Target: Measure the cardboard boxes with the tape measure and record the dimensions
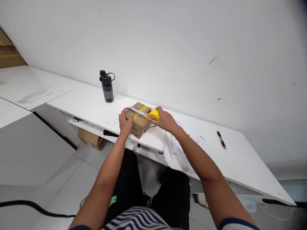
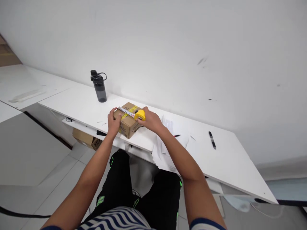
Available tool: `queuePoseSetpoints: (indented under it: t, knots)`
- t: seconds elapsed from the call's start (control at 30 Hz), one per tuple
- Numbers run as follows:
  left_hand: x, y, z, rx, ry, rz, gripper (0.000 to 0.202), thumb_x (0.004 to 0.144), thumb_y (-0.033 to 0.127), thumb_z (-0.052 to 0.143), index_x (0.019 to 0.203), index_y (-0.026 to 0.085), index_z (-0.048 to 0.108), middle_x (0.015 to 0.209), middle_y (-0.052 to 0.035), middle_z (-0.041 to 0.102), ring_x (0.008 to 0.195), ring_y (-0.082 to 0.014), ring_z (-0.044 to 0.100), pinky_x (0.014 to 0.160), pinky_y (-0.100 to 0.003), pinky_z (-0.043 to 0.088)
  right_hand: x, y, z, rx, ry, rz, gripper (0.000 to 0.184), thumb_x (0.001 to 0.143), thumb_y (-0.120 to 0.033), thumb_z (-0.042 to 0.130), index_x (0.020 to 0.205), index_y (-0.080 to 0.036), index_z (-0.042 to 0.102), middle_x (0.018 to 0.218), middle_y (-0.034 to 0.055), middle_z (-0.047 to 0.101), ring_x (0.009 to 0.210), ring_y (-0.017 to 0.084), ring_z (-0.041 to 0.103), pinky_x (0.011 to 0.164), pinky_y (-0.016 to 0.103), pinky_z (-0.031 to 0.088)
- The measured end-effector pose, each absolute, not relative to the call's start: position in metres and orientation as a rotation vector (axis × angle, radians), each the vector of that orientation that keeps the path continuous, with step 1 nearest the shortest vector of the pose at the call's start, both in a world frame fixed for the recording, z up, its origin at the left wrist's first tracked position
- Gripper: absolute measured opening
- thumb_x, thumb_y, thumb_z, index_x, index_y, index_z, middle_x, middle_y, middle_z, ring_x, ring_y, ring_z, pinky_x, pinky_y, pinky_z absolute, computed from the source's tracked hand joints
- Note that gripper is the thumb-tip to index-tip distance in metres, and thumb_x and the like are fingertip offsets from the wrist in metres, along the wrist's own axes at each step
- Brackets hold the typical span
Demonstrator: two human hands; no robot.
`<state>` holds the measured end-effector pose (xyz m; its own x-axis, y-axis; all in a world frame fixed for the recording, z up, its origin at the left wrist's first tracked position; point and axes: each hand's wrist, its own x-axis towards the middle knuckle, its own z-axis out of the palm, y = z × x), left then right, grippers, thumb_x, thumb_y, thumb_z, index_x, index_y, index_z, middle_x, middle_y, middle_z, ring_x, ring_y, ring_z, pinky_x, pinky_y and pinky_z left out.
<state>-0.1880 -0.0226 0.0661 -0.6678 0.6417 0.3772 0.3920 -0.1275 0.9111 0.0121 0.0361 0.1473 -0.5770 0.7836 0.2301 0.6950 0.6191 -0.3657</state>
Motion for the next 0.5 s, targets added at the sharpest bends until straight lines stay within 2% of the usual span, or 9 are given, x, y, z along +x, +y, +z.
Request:
queuePoseSetpoints:
  t: [0.27,0.5]
  knots:
    - [-0.191,-0.023,0.072,1.189,1.955,1.858,0.034,0.083,0.03,0.057,0.116,0.025,0.063,0.11,-0.0081,0.053,0.11,-0.025,0.056,0.106,-0.041,0.04,0.036,0.038,0.133,-1.211,-2.357,0.392,0.047,0.078,-0.054,0.06,0.11,-0.024,0.045,0.091,0.0059,0.068,0.075,0.027,0.063,0.059,0.031,0.039]
    - [-0.19,-0.022,0.071,1.173,1.989,1.8,0.052,0.084,0.032,0.056,0.135,0.025,0.05,0.118,-0.0103,0.051,0.116,-0.0272,0.053,0.107,-0.045,0.039,-0.01,0.053,0.148,-1.146,-2.33,0.376,0.047,0.078,-0.057,0.059,0.109,-0.024,0.046,0.094,0.0078,0.068,0.079,0.028,0.063,0.063,0.033,0.041]
